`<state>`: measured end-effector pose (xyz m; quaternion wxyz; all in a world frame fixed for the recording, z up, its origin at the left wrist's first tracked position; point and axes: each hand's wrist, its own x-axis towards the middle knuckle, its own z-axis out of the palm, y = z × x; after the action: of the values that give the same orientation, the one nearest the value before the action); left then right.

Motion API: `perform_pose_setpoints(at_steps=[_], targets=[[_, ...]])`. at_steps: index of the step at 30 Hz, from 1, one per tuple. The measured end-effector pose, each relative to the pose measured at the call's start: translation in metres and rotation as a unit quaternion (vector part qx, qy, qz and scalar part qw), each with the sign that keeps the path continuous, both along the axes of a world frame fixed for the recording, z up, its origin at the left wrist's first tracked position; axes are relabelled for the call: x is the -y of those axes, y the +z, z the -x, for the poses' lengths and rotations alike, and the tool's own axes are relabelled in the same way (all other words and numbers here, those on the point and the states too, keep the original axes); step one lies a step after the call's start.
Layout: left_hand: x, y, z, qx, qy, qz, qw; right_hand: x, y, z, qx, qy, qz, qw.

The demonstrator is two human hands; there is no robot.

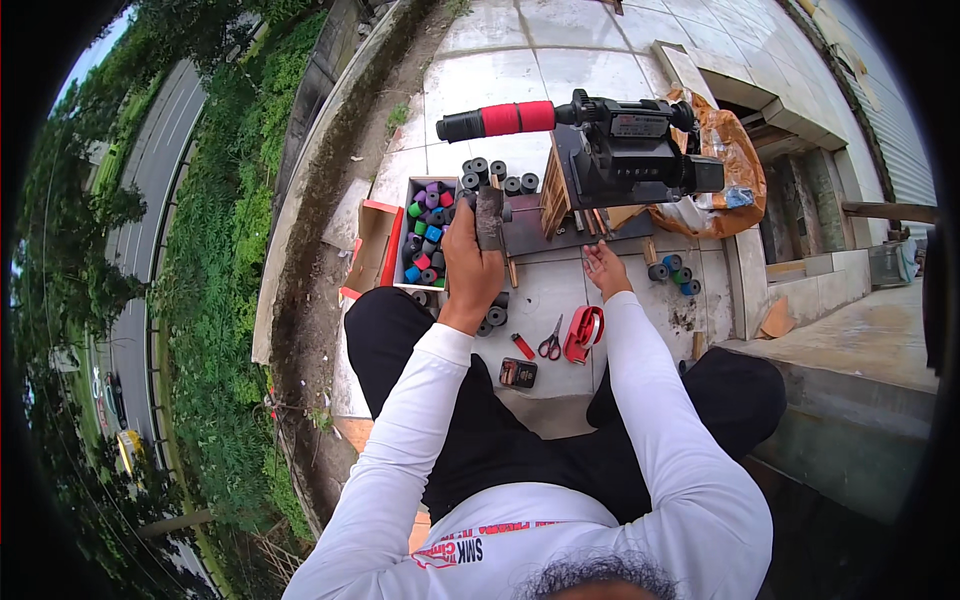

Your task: Manually assemble and check small mechanical spools and parts near a winding mechanism.

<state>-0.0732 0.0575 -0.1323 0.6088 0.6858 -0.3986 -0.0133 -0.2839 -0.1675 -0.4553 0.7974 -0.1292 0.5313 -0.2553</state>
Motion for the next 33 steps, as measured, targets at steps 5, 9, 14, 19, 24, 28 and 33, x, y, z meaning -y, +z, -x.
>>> perform_pose_setpoints(at_steps=[5,9,14,19,24,28,33], targets=[[0.004,0.005,0.009,-0.006,0.008,0.004,1.000,0.018,0.005,-0.003,0.029,-0.045,-0.041,0.998],[0.001,0.000,0.011,0.009,0.010,-0.012,1.000,0.016,0.009,-0.011,-0.001,-0.009,-0.022,1.000],[0.003,0.011,0.016,-0.012,-0.004,-0.029,1.000,0.007,0.005,-0.009,0.016,-0.022,0.027,0.999],[0.003,0.008,0.020,0.018,0.011,-0.004,1.000,0.007,0.012,-0.001,0.016,-0.034,0.018,0.999],[0.000,0.014,0.020,-0.016,-0.004,-0.018,1.000,-0.004,0.021,-0.015,-0.013,-0.044,0.016,0.999],[0.007,0.003,0.018,-0.011,-0.001,-0.026,1.000,-0.016,0.017,-0.012,-0.020,-0.064,0.002,0.998],[0.007,0.011,0.028,-0.012,-0.005,-0.010,1.000,-0.039,-0.003,0.002,-0.027,-0.078,-0.013,0.996]])
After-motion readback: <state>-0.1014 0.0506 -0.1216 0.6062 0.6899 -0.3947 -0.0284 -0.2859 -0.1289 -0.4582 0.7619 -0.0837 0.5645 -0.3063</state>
